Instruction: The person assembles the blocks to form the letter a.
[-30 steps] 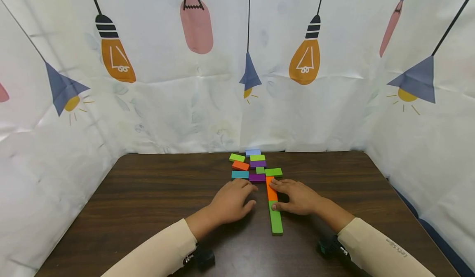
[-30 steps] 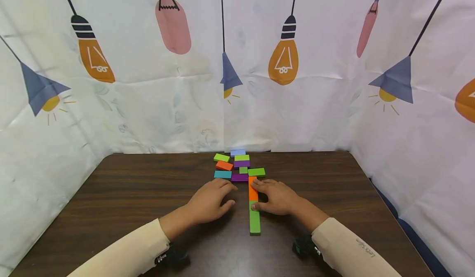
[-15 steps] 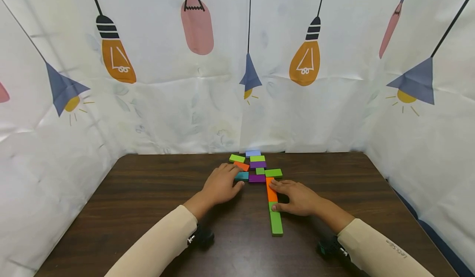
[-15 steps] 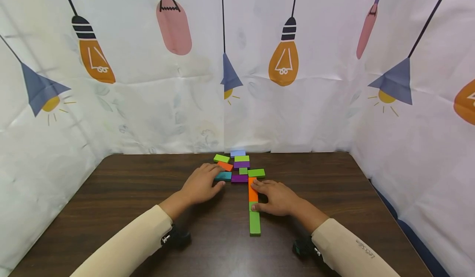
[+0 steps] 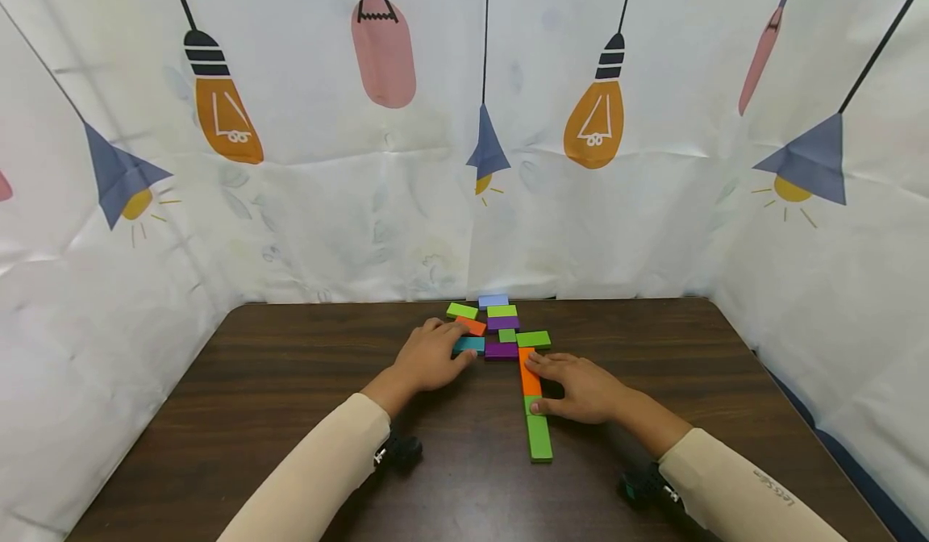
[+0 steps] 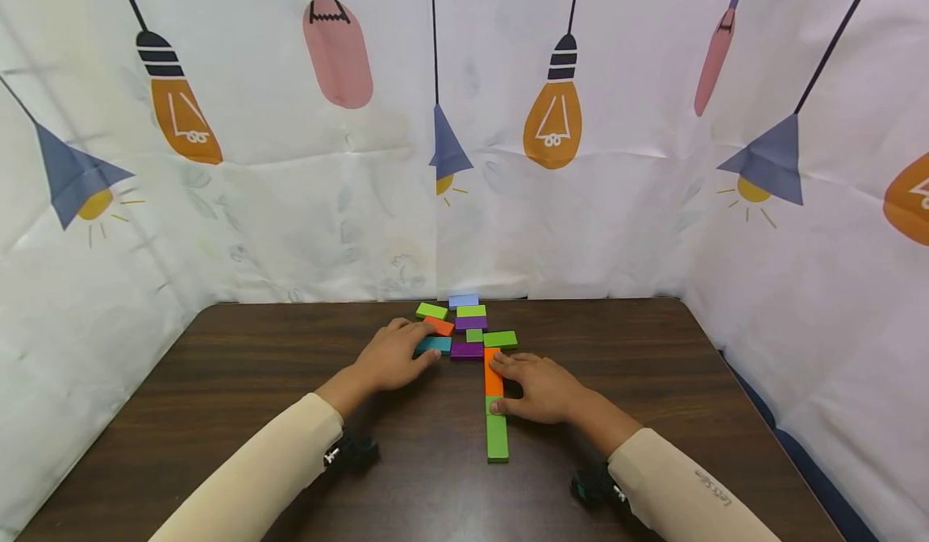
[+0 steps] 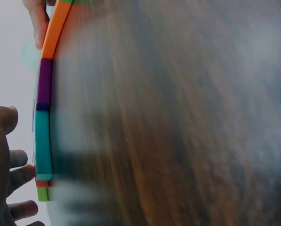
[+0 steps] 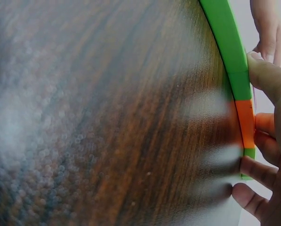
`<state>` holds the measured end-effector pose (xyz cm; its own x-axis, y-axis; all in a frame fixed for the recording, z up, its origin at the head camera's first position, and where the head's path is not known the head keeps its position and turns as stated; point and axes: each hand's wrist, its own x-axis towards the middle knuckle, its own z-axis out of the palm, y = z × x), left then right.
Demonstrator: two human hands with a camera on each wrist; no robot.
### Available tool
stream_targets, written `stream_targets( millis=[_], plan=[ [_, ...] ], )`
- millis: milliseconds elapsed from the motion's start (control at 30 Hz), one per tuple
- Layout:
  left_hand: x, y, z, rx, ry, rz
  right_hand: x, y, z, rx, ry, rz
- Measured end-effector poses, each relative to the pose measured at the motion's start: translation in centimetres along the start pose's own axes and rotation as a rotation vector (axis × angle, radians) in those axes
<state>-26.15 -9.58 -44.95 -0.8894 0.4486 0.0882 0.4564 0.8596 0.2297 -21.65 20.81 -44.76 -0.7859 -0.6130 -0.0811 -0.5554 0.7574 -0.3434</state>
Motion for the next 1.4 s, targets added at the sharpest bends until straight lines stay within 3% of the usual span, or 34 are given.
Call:
stream_targets(
  millis=[333, 533, 800, 1133, 1400],
  plan=[
    [-0.6, -1.9, -0.4, 0.013, -0.022, -0.046, 0.0, 0.1, 0.1, -0.006, 0.006, -0.007],
    [-1.3, -3.4, -0.7, -0.004, -0.004, -0.056, 0.0, 0.1, 0.2, -0.009, 0.009, -0.015],
    [-2.2, -4.7, -1.4, 0.055, 0.008, -0.079, 0.1, 0.1, 0.2, -0.02, 0.004, -0.015],
    [-2.7, -6.1, -1.7, 0.132, 0.099, -0.015, 0.1, 0.0, 0.1, -0.016, 0.0, -0.013],
    [-2.7, -6.5, -2.0, 0.061, 0.065, 0.005, 0.1, -0.1, 0.1, -0.014, 0.001, -0.017]
  ],
)
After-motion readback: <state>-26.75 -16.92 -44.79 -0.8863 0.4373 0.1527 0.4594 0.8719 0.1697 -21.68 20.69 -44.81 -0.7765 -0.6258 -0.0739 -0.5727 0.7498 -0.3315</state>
